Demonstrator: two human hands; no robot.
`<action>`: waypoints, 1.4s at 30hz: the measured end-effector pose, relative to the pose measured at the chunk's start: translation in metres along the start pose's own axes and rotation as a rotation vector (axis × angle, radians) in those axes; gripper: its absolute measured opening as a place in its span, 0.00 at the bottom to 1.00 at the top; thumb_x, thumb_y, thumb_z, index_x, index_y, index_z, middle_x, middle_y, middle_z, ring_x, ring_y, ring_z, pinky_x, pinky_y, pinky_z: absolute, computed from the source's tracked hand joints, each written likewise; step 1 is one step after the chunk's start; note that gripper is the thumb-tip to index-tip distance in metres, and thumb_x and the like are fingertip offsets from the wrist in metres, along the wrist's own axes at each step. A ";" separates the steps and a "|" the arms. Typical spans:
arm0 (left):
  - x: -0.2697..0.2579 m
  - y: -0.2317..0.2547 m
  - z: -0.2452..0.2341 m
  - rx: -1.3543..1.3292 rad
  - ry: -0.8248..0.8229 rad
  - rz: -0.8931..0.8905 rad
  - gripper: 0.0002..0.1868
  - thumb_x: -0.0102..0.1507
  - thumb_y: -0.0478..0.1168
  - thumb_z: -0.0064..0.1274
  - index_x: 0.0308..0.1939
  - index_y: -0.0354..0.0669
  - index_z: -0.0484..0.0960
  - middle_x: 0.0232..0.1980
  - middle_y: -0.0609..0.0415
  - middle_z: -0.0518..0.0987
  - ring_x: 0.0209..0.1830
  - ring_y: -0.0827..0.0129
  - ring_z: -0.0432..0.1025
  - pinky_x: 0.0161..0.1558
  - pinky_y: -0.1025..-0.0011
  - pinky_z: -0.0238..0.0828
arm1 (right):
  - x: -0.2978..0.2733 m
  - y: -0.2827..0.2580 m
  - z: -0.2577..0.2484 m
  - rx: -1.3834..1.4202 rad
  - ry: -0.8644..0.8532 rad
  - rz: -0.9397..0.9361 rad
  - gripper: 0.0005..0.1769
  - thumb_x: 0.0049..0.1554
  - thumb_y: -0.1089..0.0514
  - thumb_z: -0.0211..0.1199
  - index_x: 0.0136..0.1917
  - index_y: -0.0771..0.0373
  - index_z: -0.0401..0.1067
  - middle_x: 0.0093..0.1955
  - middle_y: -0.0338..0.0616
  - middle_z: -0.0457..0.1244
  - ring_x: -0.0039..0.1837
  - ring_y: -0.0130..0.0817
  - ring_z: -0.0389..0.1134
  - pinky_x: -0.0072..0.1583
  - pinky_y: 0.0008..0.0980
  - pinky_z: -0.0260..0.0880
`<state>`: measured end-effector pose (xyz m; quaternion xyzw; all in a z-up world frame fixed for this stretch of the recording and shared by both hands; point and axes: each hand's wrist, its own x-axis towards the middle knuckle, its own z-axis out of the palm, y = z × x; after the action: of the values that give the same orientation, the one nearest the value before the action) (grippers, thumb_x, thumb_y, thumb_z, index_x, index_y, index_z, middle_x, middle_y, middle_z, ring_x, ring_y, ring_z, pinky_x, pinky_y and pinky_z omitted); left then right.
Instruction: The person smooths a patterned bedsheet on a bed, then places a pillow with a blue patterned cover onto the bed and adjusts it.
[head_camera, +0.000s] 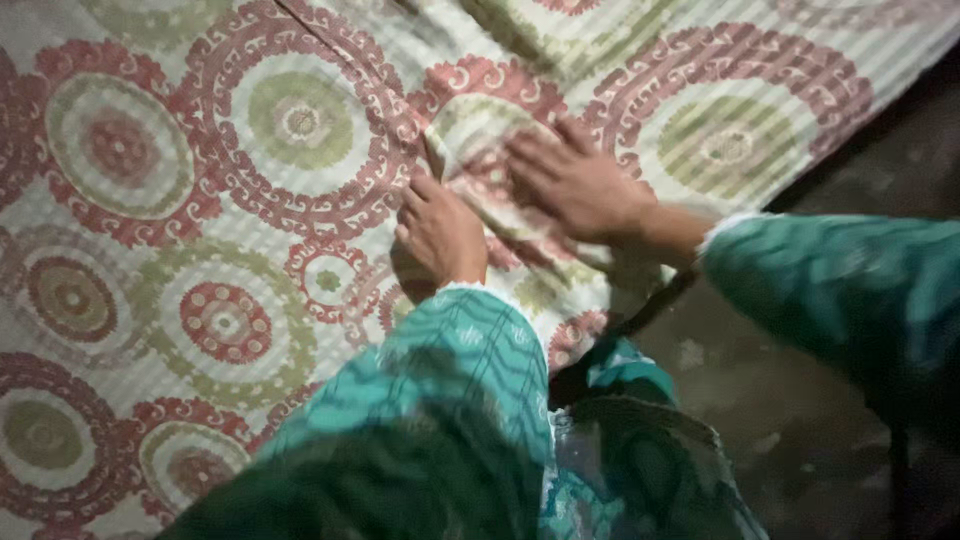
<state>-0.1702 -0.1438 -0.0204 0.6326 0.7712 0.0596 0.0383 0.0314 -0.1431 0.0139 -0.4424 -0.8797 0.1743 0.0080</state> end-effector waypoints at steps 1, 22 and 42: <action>-0.004 -0.003 -0.005 0.032 -0.024 -0.003 0.14 0.69 0.44 0.46 0.54 0.39 0.72 0.53 0.46 0.77 0.53 0.54 0.74 0.52 0.54 0.67 | 0.009 -0.013 0.006 0.003 0.055 -0.057 0.43 0.67 0.32 0.36 0.81 0.66 0.46 0.83 0.57 0.40 0.83 0.49 0.35 0.77 0.54 0.23; 0.103 -0.033 -0.009 -0.036 -0.072 -0.081 0.24 0.68 0.58 0.46 0.66 0.60 0.69 0.72 0.46 0.60 0.73 0.42 0.52 0.63 0.25 0.44 | 0.062 0.067 -0.003 0.003 0.221 0.238 0.30 0.66 0.36 0.53 0.76 0.50 0.61 0.82 0.62 0.47 0.84 0.62 0.41 0.79 0.69 0.23; 0.106 -0.053 -0.025 -0.088 -0.095 0.102 0.31 0.72 0.61 0.37 0.75 0.52 0.58 0.79 0.40 0.54 0.80 0.45 0.48 0.72 0.31 0.32 | 0.125 0.041 0.001 -0.043 0.245 -0.068 0.42 0.62 0.26 0.50 0.80 0.50 0.57 0.85 0.53 0.45 0.85 0.54 0.39 0.78 0.67 0.20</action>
<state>-0.2457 -0.0515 -0.0014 0.6709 0.7319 0.0652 0.0995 -0.0126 -0.0235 -0.0173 -0.4305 -0.8901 0.0999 0.1116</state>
